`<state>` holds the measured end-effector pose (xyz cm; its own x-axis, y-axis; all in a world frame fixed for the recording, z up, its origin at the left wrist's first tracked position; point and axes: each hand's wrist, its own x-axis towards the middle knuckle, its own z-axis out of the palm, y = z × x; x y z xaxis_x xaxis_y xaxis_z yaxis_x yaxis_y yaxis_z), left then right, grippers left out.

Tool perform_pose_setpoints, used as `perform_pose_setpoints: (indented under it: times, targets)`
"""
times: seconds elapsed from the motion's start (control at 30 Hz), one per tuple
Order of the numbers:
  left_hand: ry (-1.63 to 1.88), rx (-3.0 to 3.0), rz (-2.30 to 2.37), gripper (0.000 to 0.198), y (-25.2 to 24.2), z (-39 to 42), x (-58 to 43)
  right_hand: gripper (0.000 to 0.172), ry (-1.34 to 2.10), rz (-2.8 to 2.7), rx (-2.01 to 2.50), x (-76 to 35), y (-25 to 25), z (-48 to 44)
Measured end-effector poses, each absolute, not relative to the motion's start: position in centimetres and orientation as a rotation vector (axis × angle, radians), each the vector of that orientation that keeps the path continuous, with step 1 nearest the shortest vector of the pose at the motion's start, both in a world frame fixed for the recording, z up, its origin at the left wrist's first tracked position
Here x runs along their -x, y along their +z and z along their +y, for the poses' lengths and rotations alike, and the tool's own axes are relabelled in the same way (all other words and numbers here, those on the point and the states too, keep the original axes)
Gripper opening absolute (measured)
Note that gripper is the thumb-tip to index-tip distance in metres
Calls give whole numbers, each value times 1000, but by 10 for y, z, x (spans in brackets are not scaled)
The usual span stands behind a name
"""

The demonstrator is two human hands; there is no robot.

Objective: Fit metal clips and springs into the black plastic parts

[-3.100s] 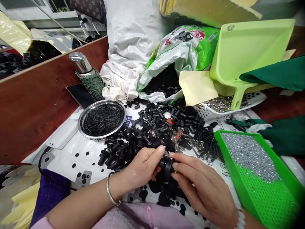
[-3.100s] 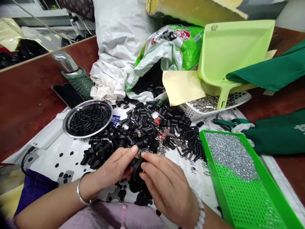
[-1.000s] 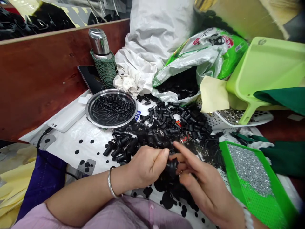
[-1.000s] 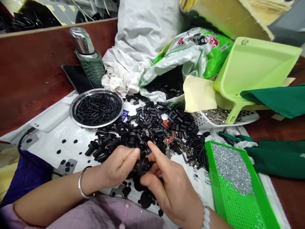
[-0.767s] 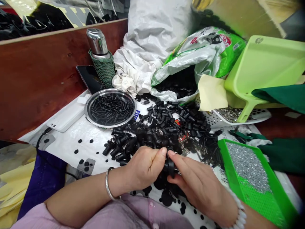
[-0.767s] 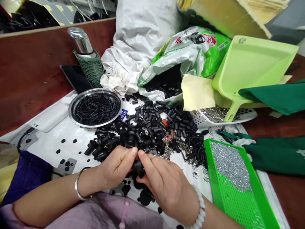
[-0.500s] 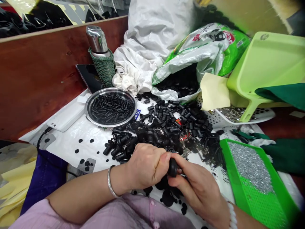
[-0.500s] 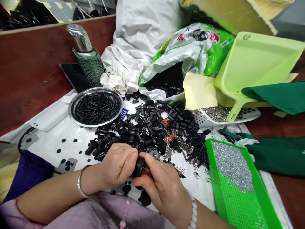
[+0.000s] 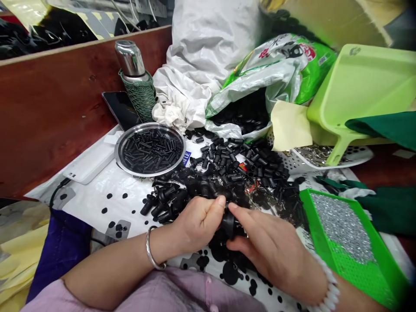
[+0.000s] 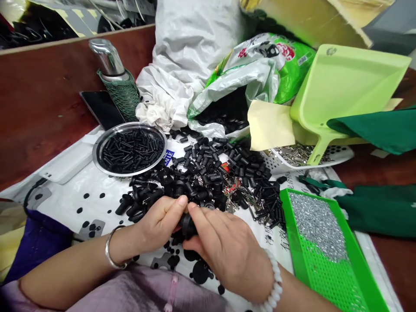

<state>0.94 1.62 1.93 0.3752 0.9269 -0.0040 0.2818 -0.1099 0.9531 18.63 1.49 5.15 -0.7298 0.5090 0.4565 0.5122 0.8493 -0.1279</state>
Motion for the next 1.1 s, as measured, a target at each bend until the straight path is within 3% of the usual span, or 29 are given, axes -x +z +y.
perform_pose_setpoints:
  times: [0.07,0.17,0.3,0.4,0.6,0.73,0.83,0.97,1.1]
  targets:
    - [887,-1773,1097,42,16,15,-11,29,126,-2472,837,-182,49,13]
    - [968,-1907,1082,36,14,15,-12,32,288,-2422,958,-180,47,12]
    - [877,-1872,1117,38,16,18,-12,43,127,-2491,907,-184,42,11]
    - [913,-2054,1152,38,17,20,-14,34,102,-2435,877,-187,32,8]
    - [1073,-2498,1197,40,16,25,-17,30,811,-2008,1072,-182,23,-1]
    - [978,-2524,1222,45,25,32,-18,23,1239,-1787,1165,-178,30,6]
    - [894,-2431,1333,41,34,40,-9,30,1092,-1881,1251,-186,34,18]
    - [1010,-2256,1744,24,37,59,27,57,469,-2135,1348,-213,30,34]
    - [1030,-2179,2068,20,36,72,62,51,256,-2207,1388,-248,25,44]
